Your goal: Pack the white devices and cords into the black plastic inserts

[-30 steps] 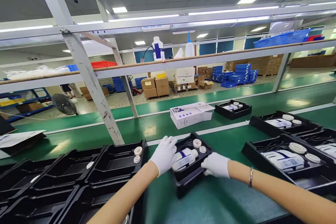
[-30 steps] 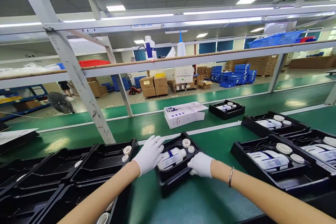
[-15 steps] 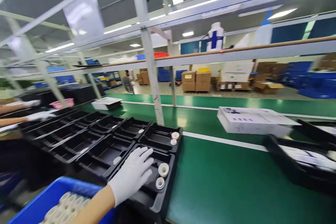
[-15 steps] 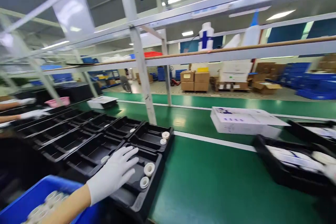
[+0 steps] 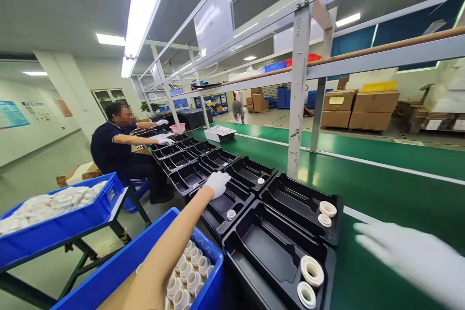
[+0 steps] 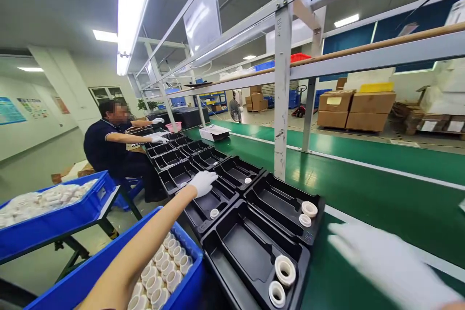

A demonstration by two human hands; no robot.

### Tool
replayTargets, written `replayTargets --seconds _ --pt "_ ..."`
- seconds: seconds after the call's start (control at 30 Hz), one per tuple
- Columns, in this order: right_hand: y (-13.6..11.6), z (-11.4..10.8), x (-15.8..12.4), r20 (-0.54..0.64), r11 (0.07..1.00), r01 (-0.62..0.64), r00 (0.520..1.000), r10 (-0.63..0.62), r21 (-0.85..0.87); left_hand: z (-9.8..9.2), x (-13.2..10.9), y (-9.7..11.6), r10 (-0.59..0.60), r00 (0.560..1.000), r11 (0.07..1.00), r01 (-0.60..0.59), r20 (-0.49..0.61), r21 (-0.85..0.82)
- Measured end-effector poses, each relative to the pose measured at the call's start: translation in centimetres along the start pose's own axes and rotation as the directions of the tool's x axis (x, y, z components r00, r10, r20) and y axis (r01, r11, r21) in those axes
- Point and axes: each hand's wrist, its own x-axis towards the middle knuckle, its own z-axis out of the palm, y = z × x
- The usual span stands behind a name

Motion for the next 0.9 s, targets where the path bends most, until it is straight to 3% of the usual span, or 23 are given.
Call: replayTargets --seconds 0.07,0.13,0.2,0.27,0.33,0.4,0.5,0.57,0.67,0.9 --pt "-3.8 1.8 3.0 0.182 0.996 0.074 0.981 -0.064 -0.044 0.9 2.4 1.3 0.047 0.998 0.999 -0.047 0.031 -0.023" --pt "-7.7 4.0 6.1 0.371 0.987 0.064 0.929 -0.004 -0.149 1.7 4.0 2.5 0.086 0.995 0.995 -0.083 0.059 -0.055" --pt "-10.4 6.0 8.2 0.439 0.980 0.044 0.897 0.047 -0.194 2.2 4.9 3.1 0.105 0.991 0.991 -0.097 0.085 -0.094" --pt "-11.3 7.6 9.1 0.450 0.981 0.032 0.891 0.059 -0.194 2.4 5.4 2.8 0.111 0.989 0.985 -0.095 0.102 -0.145" --pt "-10.9 8.5 8.9 0.449 0.982 0.028 0.892 0.059 -0.185 2.4 5.5 1.4 0.060 0.995 0.980 -0.042 0.085 -0.195" --pt "-10.1 8.9 8.4 0.445 0.983 0.029 0.894 0.055 -0.180 2.4 5.7 -0.6 -0.089 0.995 0.969 0.096 0.040 -0.226" --pt "-9.4 9.3 7.8 0.436 0.982 0.036 0.899 0.048 -0.184 2.9 6.2 -3.3 -0.367 0.930 0.897 0.362 0.029 -0.255" --pt "-9.3 9.8 7.7 0.436 0.984 0.045 0.899 0.035 -0.173 3.5 7.0 -4.3 -0.478 0.875 0.834 0.480 0.080 -0.272" --pt "-8.9 10.9 7.5 0.432 0.988 0.068 0.902 -0.002 -0.136 4.6 8.3 -4.4 -0.529 0.839 0.782 0.540 0.126 -0.312" --pt "-4.9 13.0 5.0 0.257 0.984 0.149 0.959 -0.120 -0.096 5.5 8.6 -2.0 -0.539 0.834 0.734 0.535 0.119 -0.418"
